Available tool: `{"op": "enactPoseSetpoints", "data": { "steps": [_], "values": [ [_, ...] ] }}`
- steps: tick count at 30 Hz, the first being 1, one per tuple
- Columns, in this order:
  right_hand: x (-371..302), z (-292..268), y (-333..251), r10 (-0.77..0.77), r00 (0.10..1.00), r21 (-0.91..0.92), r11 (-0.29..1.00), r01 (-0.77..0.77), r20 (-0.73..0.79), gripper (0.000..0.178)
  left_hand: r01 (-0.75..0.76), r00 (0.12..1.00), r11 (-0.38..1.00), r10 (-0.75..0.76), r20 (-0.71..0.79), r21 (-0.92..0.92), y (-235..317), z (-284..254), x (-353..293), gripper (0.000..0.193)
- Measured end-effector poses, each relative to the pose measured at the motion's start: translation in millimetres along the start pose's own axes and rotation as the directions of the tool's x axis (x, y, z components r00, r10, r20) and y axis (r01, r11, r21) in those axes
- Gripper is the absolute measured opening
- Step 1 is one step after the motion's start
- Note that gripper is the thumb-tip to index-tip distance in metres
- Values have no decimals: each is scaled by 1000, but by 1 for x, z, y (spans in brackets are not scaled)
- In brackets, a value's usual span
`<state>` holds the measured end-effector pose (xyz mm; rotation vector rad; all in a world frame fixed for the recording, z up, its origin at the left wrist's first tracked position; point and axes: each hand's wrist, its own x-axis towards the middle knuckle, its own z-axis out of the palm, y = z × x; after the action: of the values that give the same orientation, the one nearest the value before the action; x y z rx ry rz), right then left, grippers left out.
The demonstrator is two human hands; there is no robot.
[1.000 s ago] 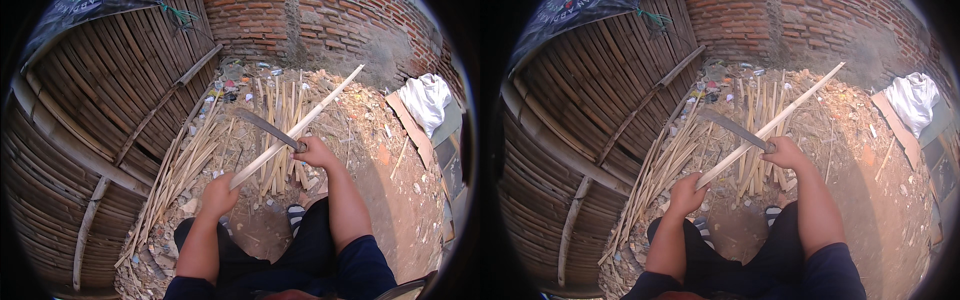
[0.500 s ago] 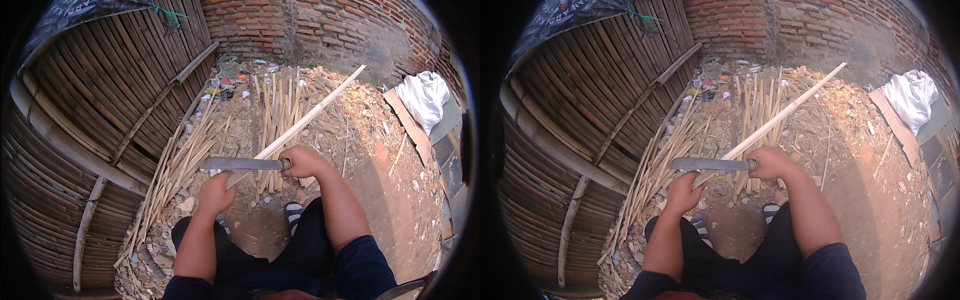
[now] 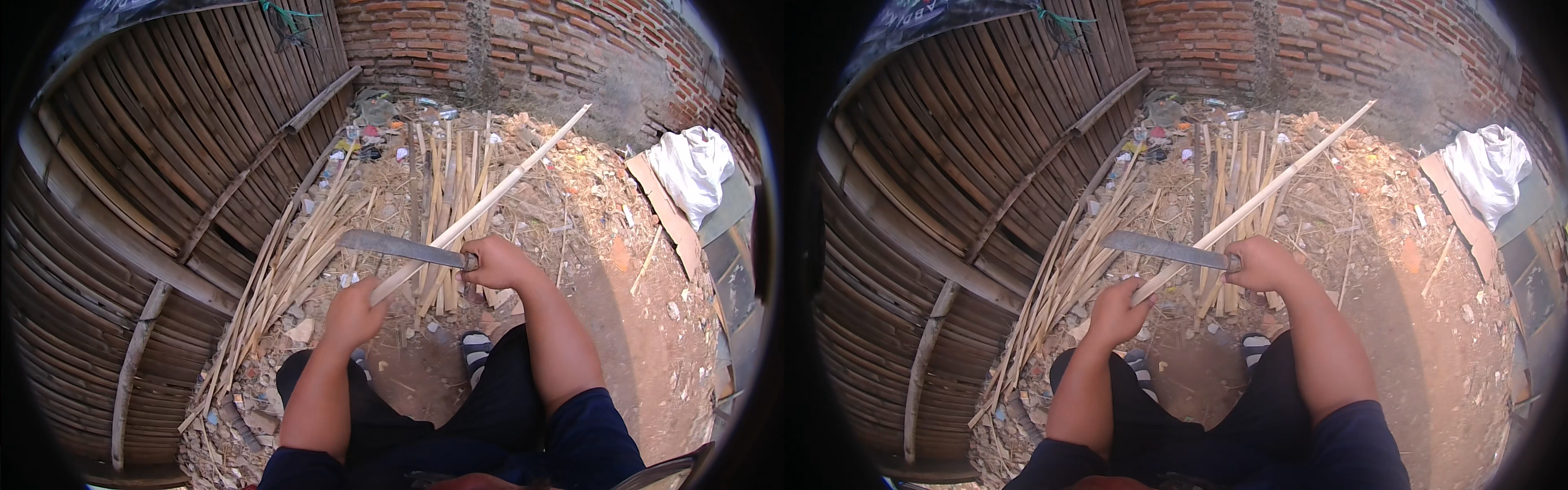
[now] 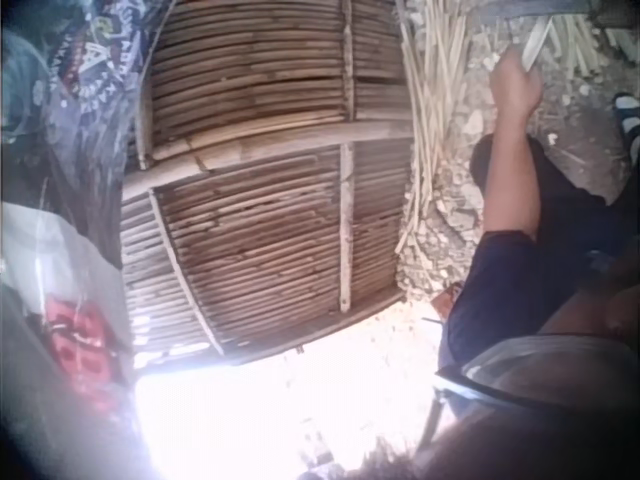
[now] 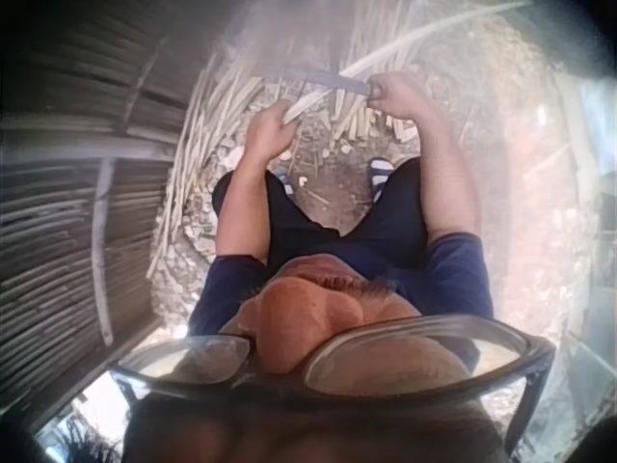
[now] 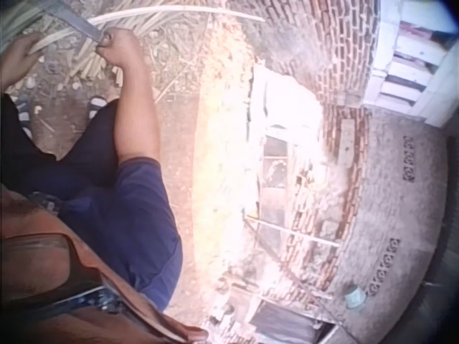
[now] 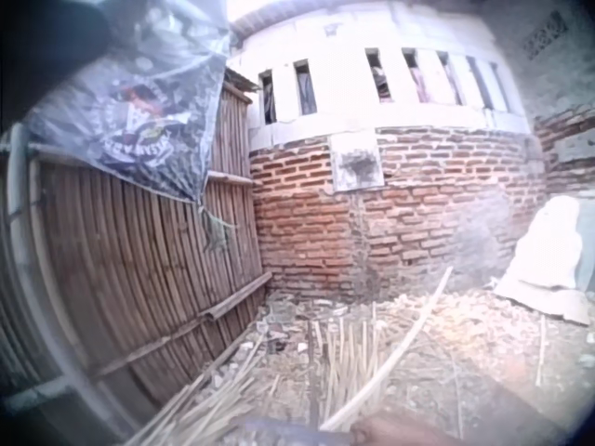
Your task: The person is shaving a long bamboo stick using a knife, removing thin layers while sitting on the ground.
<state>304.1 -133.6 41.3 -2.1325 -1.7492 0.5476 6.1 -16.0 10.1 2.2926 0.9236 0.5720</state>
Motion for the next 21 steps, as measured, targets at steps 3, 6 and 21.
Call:
{"op": "enactPoseSetpoints", "data": {
  "steps": [3, 6, 21],
  "values": [
    [3, 1, -17, -72, 994, -36, 997, 75, 79, 44, 13, 1000, 1000, -13, 4, 0, -7, 1, -2, 27],
    [9, -2, -1, -30, 1000, 84, 996, 30, 0, 44, 34, 999, 999, -33, 21, -17, -4, -2, -2, 28],
    [4, 3, -18, -67, 997, -44, 997, 68, 34, 41, 26, 1000, 1000, -26, -3, 9, -10, 5, 0, 27]
  ]
}}
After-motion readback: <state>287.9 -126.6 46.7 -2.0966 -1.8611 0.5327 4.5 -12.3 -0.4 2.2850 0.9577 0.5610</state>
